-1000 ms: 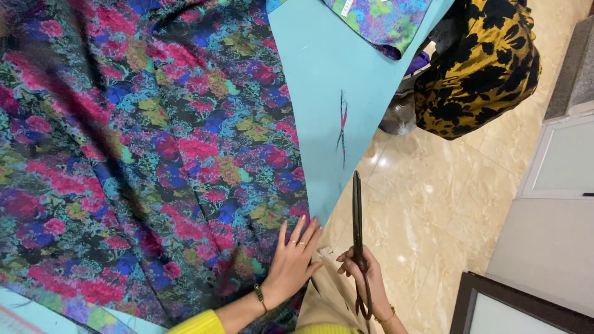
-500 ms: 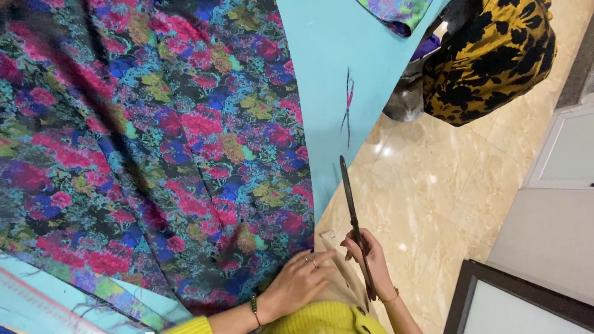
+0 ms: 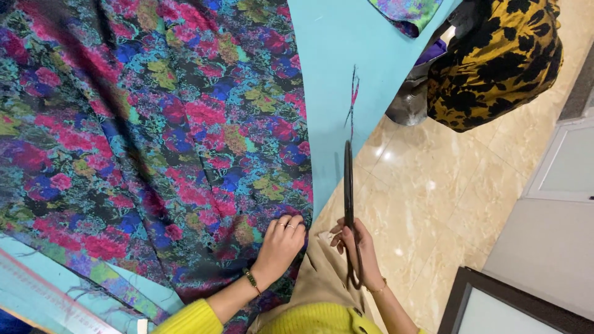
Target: The person uses shears to cut a large piece of colorful patterned fabric laid out on a table. They follow marked lines, cut along the edges, and separate the fabric into smaller pieces, which are then folded and stacked on the table.
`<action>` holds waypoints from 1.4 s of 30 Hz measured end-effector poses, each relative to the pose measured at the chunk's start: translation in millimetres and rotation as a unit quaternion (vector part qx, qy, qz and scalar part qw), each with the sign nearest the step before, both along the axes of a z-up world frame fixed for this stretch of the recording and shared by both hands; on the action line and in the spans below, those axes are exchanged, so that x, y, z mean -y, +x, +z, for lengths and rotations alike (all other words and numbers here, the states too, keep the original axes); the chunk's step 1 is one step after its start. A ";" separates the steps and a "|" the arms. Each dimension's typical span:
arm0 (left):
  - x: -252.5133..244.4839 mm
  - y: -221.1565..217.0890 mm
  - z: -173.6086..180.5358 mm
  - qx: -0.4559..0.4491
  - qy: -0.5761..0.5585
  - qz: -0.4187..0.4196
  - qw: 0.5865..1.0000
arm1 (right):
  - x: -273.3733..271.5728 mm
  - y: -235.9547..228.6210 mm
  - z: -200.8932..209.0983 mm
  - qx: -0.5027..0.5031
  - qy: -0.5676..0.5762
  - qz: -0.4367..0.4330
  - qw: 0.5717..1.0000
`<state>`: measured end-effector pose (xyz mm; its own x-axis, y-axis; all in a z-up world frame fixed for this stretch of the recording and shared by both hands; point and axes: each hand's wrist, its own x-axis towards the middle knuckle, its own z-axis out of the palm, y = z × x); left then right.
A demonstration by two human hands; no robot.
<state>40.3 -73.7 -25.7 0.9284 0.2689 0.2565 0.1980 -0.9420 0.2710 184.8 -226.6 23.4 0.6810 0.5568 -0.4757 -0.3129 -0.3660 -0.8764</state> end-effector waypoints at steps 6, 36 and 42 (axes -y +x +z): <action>-7.0 -4.6 4.6 0.044 -0.119 -0.035 0.991 | -35.6 -12.6 17.5 -0.050 0.101 -0.046 0.993; -11.9 -10.4 6.5 0.125 -0.231 -0.076 0.962 | -55.0 -51.9 16.1 -0.044 -0.055 0.032 0.997; -11.6 -10.2 4.9 0.134 -0.240 -0.076 0.959 | -56.5 -49.9 14.0 -0.042 -0.077 0.031 0.996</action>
<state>30.2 -62.1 -20.8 0.8848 0.2819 0.3711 -0.0688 -0.7085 0.7023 134.9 -170.1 37.5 0.6020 0.5126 -0.6122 -0.3554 -0.5145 -0.7803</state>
